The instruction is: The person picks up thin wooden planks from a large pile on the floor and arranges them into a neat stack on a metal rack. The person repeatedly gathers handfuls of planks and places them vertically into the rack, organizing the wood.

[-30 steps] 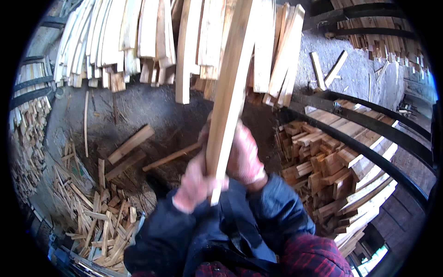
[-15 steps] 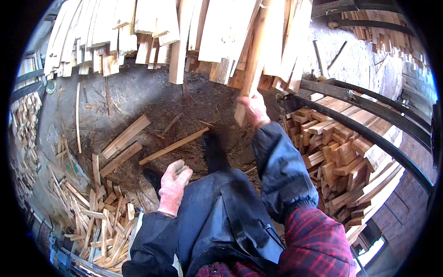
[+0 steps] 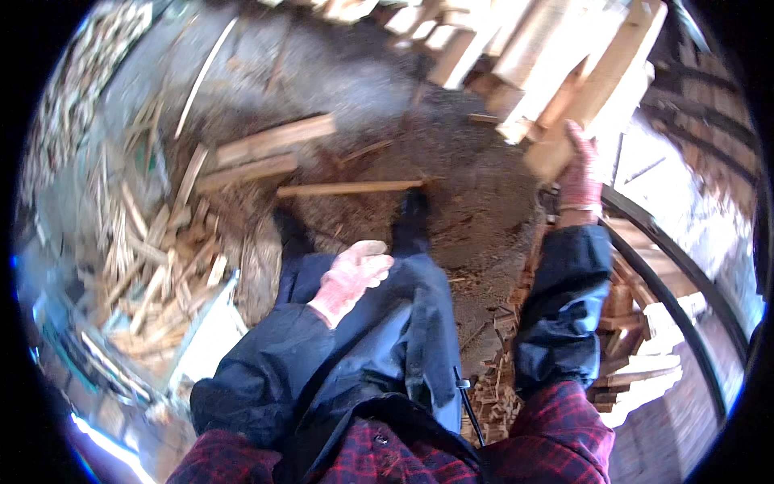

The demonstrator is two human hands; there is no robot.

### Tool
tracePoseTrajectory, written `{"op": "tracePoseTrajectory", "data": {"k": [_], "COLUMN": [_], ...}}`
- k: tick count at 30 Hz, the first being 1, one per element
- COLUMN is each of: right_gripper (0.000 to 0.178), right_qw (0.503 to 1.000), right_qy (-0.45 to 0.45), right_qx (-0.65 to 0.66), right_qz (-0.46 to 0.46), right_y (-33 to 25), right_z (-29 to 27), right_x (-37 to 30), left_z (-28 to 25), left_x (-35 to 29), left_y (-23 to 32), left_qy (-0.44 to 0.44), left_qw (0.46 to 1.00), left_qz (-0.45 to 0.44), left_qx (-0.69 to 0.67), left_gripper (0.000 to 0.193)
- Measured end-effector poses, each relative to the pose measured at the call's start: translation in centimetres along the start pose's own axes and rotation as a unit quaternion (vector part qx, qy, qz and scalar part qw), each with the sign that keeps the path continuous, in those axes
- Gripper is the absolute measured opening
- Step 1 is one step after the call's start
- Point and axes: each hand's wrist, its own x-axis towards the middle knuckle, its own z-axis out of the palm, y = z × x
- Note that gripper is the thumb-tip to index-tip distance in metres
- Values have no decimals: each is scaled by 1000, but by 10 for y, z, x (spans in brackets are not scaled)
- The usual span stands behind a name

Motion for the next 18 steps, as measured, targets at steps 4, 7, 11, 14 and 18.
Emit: {"op": "tracePoseTrajectory", "data": {"k": [4,7,11,14,18], "right_gripper": [49,41,42,47,51], "right_qw": [981,997,998,999,996], "right_qy": [96,4,11,-9,13], "right_qx": [-170,-46,-53,-47,-81], "right_qz": [1,-63,-32,-26,-20], "right_y": [14,32,28,36,31], "right_z": [56,60,48,20,-3], "right_x": [1,5,-38,-97,-251], "left_z": [-37,-52,-67,-69,-61], "left_x": [-7,-14,-20,-35,-60], "left_y": [-53,-65,-56,-24,21], "left_qy": [78,82,52,22,-48], "left_qw": [991,987,986,995,997], "left_qz": [-29,-45,-36,8,54], "left_qx": [-109,-131,-157,-92,-7], "left_gripper": [31,37,40,33,30]}}
